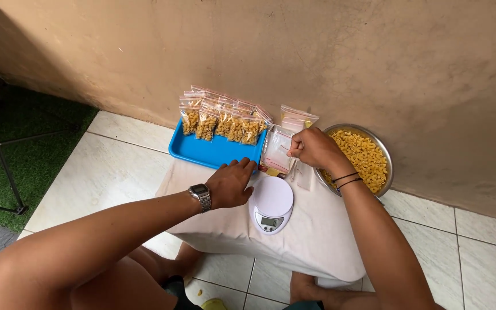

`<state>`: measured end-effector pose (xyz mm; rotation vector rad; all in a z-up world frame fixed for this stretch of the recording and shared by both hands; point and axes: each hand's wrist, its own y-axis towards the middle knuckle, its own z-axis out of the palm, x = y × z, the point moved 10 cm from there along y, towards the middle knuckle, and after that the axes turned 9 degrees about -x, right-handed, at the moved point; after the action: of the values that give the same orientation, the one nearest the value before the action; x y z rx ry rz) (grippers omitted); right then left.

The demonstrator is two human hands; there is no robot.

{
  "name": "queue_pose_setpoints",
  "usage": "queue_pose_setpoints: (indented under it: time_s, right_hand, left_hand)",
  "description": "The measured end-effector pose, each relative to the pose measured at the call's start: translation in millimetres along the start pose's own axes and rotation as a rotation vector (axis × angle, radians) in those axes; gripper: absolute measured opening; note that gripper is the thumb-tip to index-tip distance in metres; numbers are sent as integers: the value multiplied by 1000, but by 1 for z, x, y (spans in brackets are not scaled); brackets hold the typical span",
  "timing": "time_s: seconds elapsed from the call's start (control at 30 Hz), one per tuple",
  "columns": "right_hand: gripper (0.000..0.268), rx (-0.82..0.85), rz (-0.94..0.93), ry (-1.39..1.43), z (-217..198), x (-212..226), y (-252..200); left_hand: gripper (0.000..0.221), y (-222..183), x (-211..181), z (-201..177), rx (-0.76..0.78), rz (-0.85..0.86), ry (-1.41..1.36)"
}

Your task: Packaging dry macaroni into small plastic bags, weighing them on a scale, and organizing them in a tray.

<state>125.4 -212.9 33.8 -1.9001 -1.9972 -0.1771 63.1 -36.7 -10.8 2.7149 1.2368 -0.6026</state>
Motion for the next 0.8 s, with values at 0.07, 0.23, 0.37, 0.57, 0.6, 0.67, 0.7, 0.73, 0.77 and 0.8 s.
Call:
queue_pose_setpoints:
  time_s: [0.07,0.23,0.37,0.57,0.6,0.67,0.7,0.73,0.77,0.8]
  right_hand:
    - [11,-14,-16,66,-14,4,-9]
    - [11,-53,-89,184,-39,11,-30]
    - [19,-86,-122,218,-43,1,-37]
    - [21,-131,-124,332,-48,1,-59]
    - [19,-143,-129,359,-51,3,-63]
    - [19,-139,-143,376,-49,-4,-59]
    - [19,-134,-160,391,-48,-5,-56]
    - [19,-142,-159,393,-51,-3,-59]
    - [17,-120,-163,424,-51,0,-62]
    - [15,-98,-167,455,-51,4,-64]
  left_hand:
    - [63,20,-6,-2,-67,-37,-5]
    - [76,34,-62,-47,-328,-60,-96]
    - [76,25,-82,-52,-623,-122,-427]
    - [68,16,-94,-62,-748,-132,-581]
    - [67,18,-93,-61,-754,-124,-576]
    - [69,21,-93,-61,-745,-108,-561]
    - [72,23,-93,-61,-737,-94,-547]
    - [72,25,-92,-60,-736,-87,-543]
    - [71,25,-92,-58,-735,-81,-535]
    - [71,26,-91,-55,-734,-75,-527]
